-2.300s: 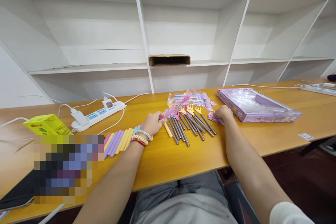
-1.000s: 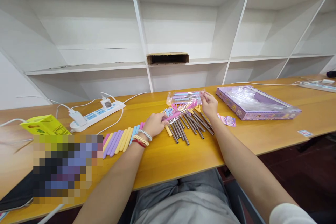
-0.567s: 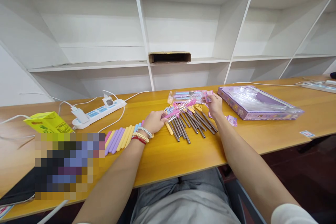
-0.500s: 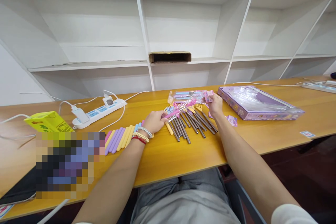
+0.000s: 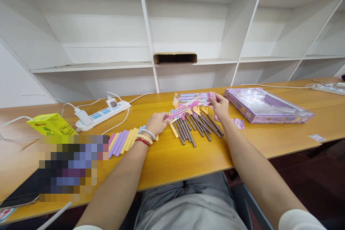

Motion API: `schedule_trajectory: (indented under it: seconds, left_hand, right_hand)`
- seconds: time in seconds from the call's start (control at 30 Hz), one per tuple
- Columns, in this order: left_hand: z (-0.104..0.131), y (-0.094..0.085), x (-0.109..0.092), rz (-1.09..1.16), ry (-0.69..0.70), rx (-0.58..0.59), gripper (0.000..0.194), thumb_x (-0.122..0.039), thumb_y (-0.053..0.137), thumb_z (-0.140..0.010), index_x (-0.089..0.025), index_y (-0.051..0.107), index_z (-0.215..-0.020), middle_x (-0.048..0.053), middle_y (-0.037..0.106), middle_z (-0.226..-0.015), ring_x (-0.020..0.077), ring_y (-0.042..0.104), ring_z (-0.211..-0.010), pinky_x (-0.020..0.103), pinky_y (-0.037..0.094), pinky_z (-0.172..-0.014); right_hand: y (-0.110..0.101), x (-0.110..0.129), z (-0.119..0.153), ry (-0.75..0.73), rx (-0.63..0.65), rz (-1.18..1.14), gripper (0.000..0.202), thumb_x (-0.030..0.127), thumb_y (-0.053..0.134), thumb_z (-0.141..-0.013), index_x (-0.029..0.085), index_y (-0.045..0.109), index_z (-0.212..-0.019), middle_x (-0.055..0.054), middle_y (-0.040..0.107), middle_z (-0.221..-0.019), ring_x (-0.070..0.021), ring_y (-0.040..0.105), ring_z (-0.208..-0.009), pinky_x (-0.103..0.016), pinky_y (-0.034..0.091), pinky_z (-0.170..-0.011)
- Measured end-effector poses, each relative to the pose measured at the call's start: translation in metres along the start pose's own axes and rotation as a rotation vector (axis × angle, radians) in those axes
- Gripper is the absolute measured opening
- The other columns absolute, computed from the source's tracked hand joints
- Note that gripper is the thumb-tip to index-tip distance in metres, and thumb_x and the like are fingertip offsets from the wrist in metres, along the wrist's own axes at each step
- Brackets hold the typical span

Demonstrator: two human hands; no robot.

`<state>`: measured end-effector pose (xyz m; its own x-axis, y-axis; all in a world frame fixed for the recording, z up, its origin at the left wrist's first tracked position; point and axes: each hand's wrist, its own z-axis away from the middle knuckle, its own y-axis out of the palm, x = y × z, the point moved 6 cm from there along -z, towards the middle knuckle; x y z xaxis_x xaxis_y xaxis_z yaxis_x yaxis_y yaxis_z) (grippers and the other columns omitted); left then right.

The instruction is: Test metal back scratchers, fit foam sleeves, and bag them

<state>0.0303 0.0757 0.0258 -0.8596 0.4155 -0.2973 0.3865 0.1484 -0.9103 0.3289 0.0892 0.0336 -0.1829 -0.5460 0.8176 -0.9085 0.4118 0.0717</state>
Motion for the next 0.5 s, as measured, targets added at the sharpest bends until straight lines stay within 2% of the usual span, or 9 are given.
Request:
schedule_trajectory:
  seconds: [0.13, 0.3, 0.37, 0.5]
  left_hand:
    - [0.001, -0.001, 0.000, -0.001, -0.006, 0.000, 0.021, -0.029, 0.050, -0.079, -0.022, 0.065, -0.092, 0.004, 0.069, -0.091, 0.0216, 0.061, -0.086, 0.031, 0.045, -0.075]
    - [0.002, 0.000, 0.000, -0.001, -0.013, 0.010, 0.023, -0.030, 0.049, -0.080, -0.022, 0.065, -0.095, 0.005, 0.069, -0.094, 0.0211, 0.061, -0.089, 0.031, 0.045, -0.076]
    - [0.001, 0.000, 0.000, -0.001, -0.017, 0.013, 0.023, -0.030, 0.049, -0.080, -0.023, 0.065, -0.096, 0.005, 0.069, -0.093, 0.0209, 0.061, -0.089, 0.030, 0.045, -0.076]
    - [0.001, 0.000, 0.000, -0.009, -0.015, 0.012, 0.023, -0.030, 0.049, -0.080, -0.023, 0.065, -0.095, 0.004, 0.069, -0.094, 0.0208, 0.061, -0.088, 0.030, 0.045, -0.075]
  right_hand:
    - [-0.007, -0.002, -0.001, 0.031, -0.072, -0.001, 0.038, 0.043, 0.064, -0.066, 0.013, 0.065, -0.089, -0.004, 0.065, -0.078, -0.0150, 0.058, -0.066, -0.030, 0.052, -0.059]
    - [-0.012, -0.002, -0.002, 0.010, -0.131, 0.115, 0.050, 0.037, 0.060, -0.069, 0.012, 0.060, -0.111, -0.009, 0.066, -0.100, -0.0193, 0.061, -0.088, -0.033, 0.049, -0.078]
    - [-0.011, -0.001, -0.002, -0.019, -0.116, 0.181, 0.044, 0.037, 0.055, -0.072, 0.011, 0.062, -0.107, -0.009, 0.066, -0.099, -0.0192, 0.060, -0.089, -0.032, 0.046, -0.081]
    - [-0.010, -0.002, -0.001, -0.036, -0.128, 0.337, 0.035, 0.039, 0.050, -0.077, 0.012, 0.063, -0.095, -0.007, 0.066, -0.087, -0.0174, 0.058, -0.080, -0.029, 0.045, -0.076]
